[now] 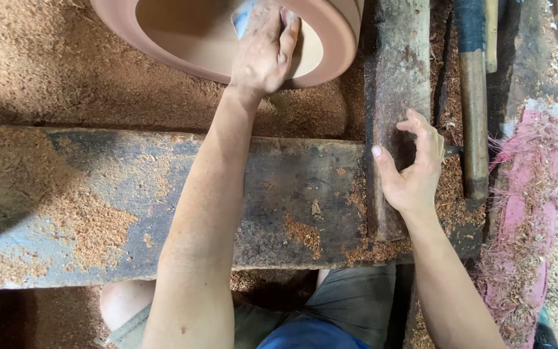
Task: Sanding the interior of a large wooden bowl while it spins on a lathe.
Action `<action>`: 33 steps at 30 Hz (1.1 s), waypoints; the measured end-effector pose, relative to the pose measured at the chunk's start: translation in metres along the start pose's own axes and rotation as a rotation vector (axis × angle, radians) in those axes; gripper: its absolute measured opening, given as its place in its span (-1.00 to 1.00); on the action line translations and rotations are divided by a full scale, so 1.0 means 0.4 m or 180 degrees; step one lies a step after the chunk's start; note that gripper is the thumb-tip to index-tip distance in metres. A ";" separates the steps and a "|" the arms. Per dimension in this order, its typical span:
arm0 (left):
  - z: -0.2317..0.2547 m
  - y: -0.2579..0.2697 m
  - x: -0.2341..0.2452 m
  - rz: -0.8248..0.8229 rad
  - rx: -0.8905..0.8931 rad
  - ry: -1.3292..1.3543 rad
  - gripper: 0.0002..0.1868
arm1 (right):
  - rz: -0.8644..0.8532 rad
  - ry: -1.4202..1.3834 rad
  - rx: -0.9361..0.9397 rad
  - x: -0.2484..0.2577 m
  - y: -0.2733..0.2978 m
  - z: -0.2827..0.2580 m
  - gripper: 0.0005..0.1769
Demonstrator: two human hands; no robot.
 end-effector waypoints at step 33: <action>-0.014 0.001 -0.144 0.0347 0.0827 0.1761 -0.26 | 0.0186 0.0039 0.0035 0.001 -0.015 -0.008 -0.24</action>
Point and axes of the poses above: each hand's wrist, its own y-axis away from the middle knuckle, its own x-axis out of the back of the hand, z = x × y, the point moved 7 cm from there along -y, towards the middle knuckle
